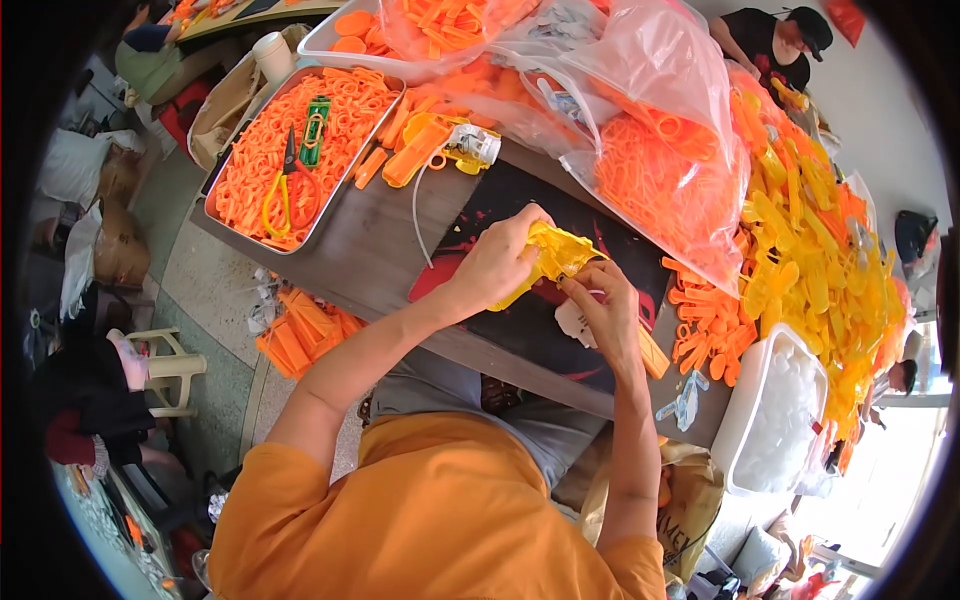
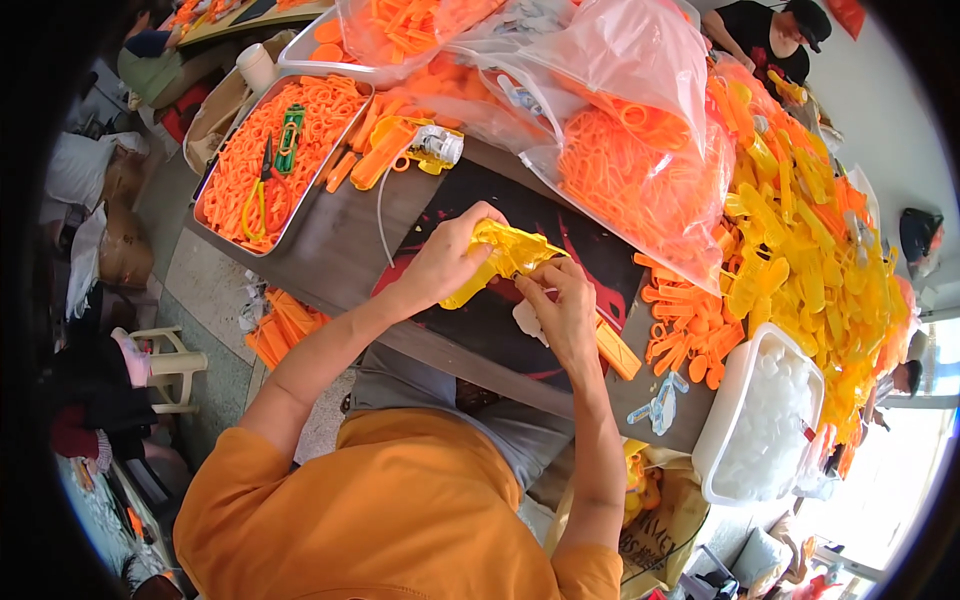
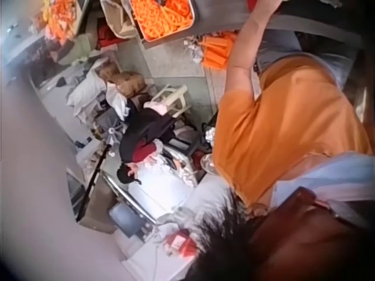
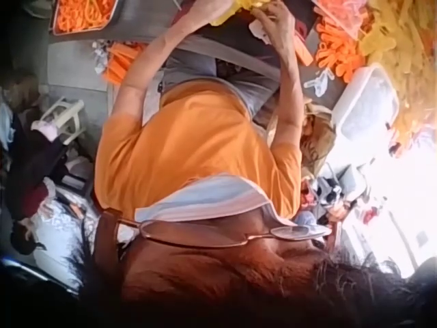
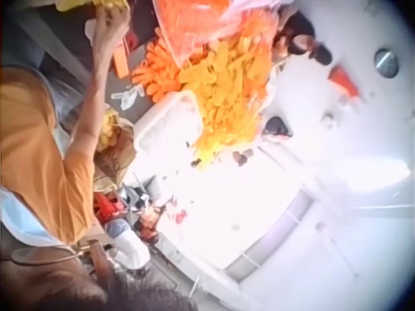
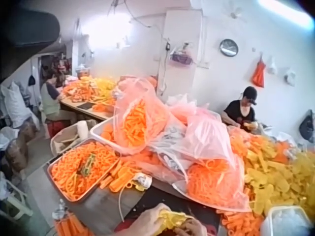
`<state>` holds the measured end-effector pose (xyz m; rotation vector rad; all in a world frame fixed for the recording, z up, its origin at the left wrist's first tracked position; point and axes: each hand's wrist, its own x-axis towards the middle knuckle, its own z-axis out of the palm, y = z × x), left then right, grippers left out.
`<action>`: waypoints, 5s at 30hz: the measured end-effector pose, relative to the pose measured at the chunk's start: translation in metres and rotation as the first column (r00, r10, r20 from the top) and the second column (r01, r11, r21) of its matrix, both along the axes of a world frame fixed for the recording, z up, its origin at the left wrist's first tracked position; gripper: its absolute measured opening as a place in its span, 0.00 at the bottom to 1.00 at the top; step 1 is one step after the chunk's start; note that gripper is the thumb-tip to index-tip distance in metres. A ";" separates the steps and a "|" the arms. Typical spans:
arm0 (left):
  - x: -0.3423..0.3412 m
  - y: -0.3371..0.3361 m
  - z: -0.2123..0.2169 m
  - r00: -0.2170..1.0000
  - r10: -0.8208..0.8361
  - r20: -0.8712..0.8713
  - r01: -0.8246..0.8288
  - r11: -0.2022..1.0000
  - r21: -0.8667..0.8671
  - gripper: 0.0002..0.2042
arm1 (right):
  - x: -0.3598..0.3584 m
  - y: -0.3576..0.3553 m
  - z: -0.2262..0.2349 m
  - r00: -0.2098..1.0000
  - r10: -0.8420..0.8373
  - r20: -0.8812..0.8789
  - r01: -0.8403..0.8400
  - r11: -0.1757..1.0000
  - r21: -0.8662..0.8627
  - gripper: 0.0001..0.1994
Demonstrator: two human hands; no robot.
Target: Assembling and packaging plastic toy components into small yellow boxes.
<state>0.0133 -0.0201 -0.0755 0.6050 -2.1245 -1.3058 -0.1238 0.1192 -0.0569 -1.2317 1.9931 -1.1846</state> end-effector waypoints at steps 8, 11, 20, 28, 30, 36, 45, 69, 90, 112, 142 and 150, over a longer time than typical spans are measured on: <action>-0.001 0.017 0.015 0.999 0.045 0.006 -0.044 0.989 -0.141 0.09 | 0.007 -0.003 -0.007 0.975 -0.072 -0.212 0.065 0.997 -0.037 0.09; -0.003 0.017 0.010 0.997 0.061 -0.045 -0.068 0.984 -0.165 0.11 | 0.003 -0.003 -0.005 0.985 -0.077 -0.153 0.070 0.996 -0.050 0.08; 0.007 0.017 -0.008 0.967 0.237 0.094 -0.155 0.839 -0.521 0.20 | 0.007 -0.018 0.003 0.973 0.025 -0.229 0.031 0.971 0.236 0.14; 0.016 0.029 -0.020 0.982 0.186 -0.016 -0.166 0.829 -0.534 0.08 | -0.011 0.058 0.030 0.833 -0.211 -0.512 0.226 0.974 -0.033 0.20; 0.006 0.027 -0.017 0.987 0.154 -0.056 -0.158 0.812 -0.562 0.08 | -0.020 0.102 0.021 0.735 -0.179 -0.654 0.308 0.947 0.088 0.20; 0.000 0.026 -0.015 0.968 0.237 0.082 -0.150 0.809 -0.568 0.09 | -0.022 0.127 0.012 0.741 -0.063 -0.668 0.302 0.921 0.248 0.20; -0.012 0.037 -0.018 0.939 0.342 0.030 -0.238 0.711 -0.661 0.08 | 0.015 0.051 0.015 0.886 -0.462 0.035 0.445 0.828 -0.340 0.16; 0.050 0.023 0.004 0.985 0.105 0.135 -0.071 0.971 -0.230 0.22 | 0.064 0.026 -0.019 0.915 -0.219 -0.339 0.133 0.957 -0.258 0.19; 0.028 0.046 -0.017 0.926 0.374 -0.045 -0.340 0.780 -0.526 0.21 | 0.014 -0.016 0.003 0.637 -0.170 -0.751 0.015 0.978 -0.209 0.13; 0.024 0.059 -0.015 0.930 0.362 -0.055 -0.344 0.813 -0.469 0.13 | 0.006 -0.016 0.006 0.760 -0.013 -0.650 -0.099 0.986 -0.136 0.09; 0.040 0.025 -0.029 0.984 0.143 -0.107 -0.155 0.981 -0.116 0.10 | -0.006 0.023 -0.001 0.979 0.106 -0.176 -0.114 0.993 -0.037 0.17; 0.031 0.035 -0.033 0.962 0.205 -0.181 -0.247 0.934 -0.258 0.10 | 0.000 0.039 0.000 0.978 0.092 -0.186 -0.111 0.990 -0.093 0.23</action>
